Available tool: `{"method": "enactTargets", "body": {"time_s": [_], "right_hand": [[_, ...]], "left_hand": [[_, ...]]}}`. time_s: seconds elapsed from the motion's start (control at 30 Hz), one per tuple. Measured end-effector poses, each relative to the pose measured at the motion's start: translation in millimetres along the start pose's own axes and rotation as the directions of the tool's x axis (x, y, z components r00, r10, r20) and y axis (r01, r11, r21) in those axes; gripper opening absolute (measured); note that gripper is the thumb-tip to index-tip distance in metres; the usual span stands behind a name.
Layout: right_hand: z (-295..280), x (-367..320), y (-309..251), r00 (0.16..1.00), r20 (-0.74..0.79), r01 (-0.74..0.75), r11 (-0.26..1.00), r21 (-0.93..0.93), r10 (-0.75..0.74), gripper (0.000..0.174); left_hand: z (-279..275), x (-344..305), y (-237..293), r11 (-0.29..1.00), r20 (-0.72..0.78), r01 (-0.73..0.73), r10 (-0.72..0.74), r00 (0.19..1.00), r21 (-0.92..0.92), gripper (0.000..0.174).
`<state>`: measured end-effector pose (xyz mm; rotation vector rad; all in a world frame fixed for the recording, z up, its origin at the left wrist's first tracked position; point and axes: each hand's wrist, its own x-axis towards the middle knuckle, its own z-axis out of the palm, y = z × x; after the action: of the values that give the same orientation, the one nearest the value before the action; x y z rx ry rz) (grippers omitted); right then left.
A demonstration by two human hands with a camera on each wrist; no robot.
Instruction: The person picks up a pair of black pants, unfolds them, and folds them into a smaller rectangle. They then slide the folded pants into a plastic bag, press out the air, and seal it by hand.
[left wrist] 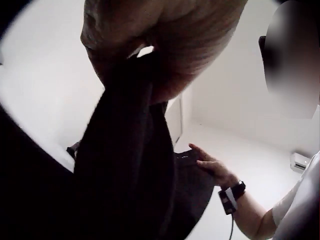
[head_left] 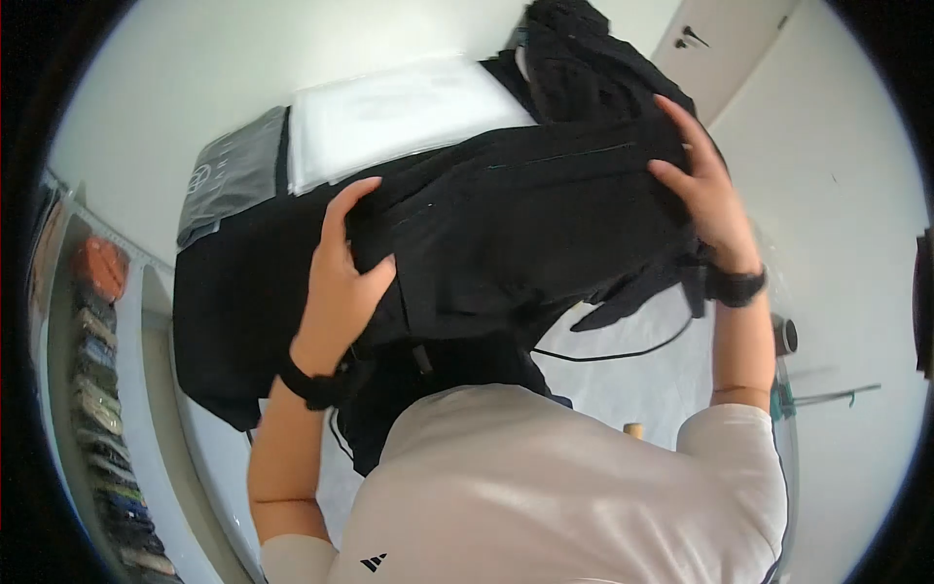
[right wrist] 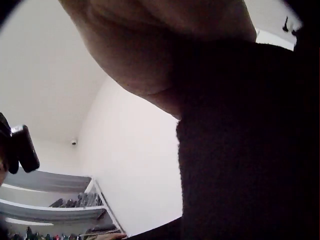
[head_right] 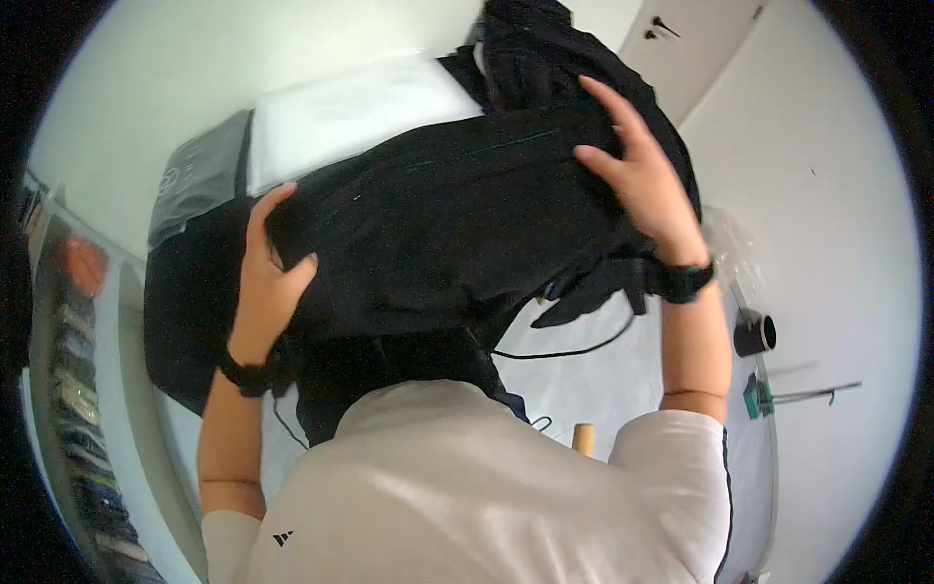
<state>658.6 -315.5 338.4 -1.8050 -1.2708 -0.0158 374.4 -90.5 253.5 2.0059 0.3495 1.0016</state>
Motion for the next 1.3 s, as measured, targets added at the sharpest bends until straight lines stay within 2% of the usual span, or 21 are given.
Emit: {"method": "enactTargets", "body": {"time_s": [0.03,0.07,0.13,0.2,0.27,0.37,0.4,0.47,0.5,0.57,0.73,0.77,0.87,0.9,0.93,1.03,1.07,1.1,1.2,1.23,1.3], "right_hand": [[-24.3,-17.9,-14.8,0.987,0.016,-0.162,0.975,0.15,0.161,0.06],[-48.8,-34.5,-16.8,0.976,-0.042,-0.209,0.97,0.123,0.216,0.056],[-94.6,-63.2,-12.0,0.984,-0.129,-0.122,0.992,0.026,0.125,0.053],[-143.0,-93.0,-12.3,0.982,-0.156,-0.13,0.984,-0.123,0.11,0.049],[-179.6,-122.9,-19.4,0.968,-0.233,-0.168,0.936,-0.309,0.097,0.046],[-224.3,-160.5,-28.4,0.958,-0.276,-0.172,0.924,-0.341,0.077,0.045],[-242.9,-172.7,-31.9,0.96,-0.267,-0.184,0.906,-0.38,0.083,0.044],[-272.4,-194.3,-37.7,0.955,-0.28,-0.211,0.884,-0.417,0.095,0.042],[-284.5,-202.9,-39.9,0.947,-0.31,-0.214,0.879,-0.426,0.08,0.04],[-289.4,-215.3,-54.3,0.914,-0.4,-0.253,0.864,-0.435,0.066,0.035],[-313.5,-247.4,-52.0,0.901,-0.43,-0.283,0.833,-0.475,0.061,0.028],[-316.4,-253.0,-50.2,0.906,-0.422,-0.276,0.809,-0.52,0.037,0.025],[-322.3,-270.5,-47.9,0.891,-0.443,-0.365,0.733,-0.574,0.097,0.022],[-319.0,-275.3,-46.7,0.904,-0.422,-0.359,0.665,-0.655,0.072,0.023],[-307.9,-275.8,-45.4,0.879,-0.468,-0.377,0.728,-0.572,0.088,0.026],[-295.2,-282.4,-44.9,0.882,-0.446,-0.393,0.757,-0.522,0.151,0.028],[-290.4,-282.4,-49.1,0.877,-0.449,-0.419,0.729,-0.541,0.171,0.028],[-299.6,-273.4,-60.6,0.874,-0.449,-0.431,0.723,-0.54,0.186,0.03],[-302.1,-265.6,-71.5,0.823,-0.498,-0.511,0.739,-0.44,0.273,0.034],[-303.5,-267.1,-68.7,0.855,-0.471,-0.462,0.732,-0.501,0.217,0.033],[-300.2,-257.1,-38.7,0.855,-0.491,-0.411,0.794,-0.448,0.165,0.033]], "left_hand": [[0.7,10.4,10.7,0.998,0.095,-0.016,0.011,0.995,0.053,0.058],[8.7,23.5,14.8,0.974,0.123,-0.22,0.213,0.969,0.049,0.048],[19.7,48.5,37.6,0.952,0.266,-0.294,0.263,0.927,0.085,0.04],[29.8,71.5,66.8,0.953,0.414,-0.265,0.183,0.892,0.149,0.032],[47.0,92.3,76.2,0.867,0.467,-0.488,0.393,0.793,0.099,0.029],[69.1,127.2,94.4,0.922,0.629,-0.382,0.336,0.701,-0.068,0.025],[77.0,136.3,103.0,0.827,0.604,-0.562,0.451,0.658,-0.005,0.03],[89.8,145.8,129.1,0.889,0.655,-0.425,0.425,0.625,-0.171,0.034],[95.3,153.3,142.1,0.896,0.72,-0.423,0.384,0.578,-0.138,0.045],[104.1,169.1,161.1,0.866,0.741,-0.491,0.392,0.545,-0.097,0.045],[140.9,181.7,180.5,0.777,0.769,-0.624,0.444,0.459,-0.076,0.048],[147.2,184.2,186.5,0.758,0.817,-0.652,0.393,0.422,-0.027,0.049],[166.7,177.5,189.9,0.734,0.802,-0.679,0.39,0.453,0.027,0.051],[175.2,174.1,182.9,0.698,0.759,-0.715,0.488,0.431,-0.042,0.036],[183.6,173.0,173.0,0.667,0.671,-0.732,0.606,0.427,-0.137,0.035],[203.2,178.9,154.2,0.742,0.683,-0.649,0.562,0.468,-0.166,0.034],[201.2,171.0,162.2,0.759,0.684,-0.628,0.552,0.477,-0.174,0.031],[192.0,173.2,182.8,0.819,0.738,-0.561,0.453,0.501,-0.121,0.025],[192.2,186.7,185.4,0.875,0.709,-0.446,0.434,0.557,-0.186,0.021],[192.8,188.6,183.8,0.873,0.707,-0.451,0.438,0.555,-0.187,0.021],[209.8,202.5,161.2,0.908,0.636,-0.321,0.418,0.649,-0.269,0.026]]}}
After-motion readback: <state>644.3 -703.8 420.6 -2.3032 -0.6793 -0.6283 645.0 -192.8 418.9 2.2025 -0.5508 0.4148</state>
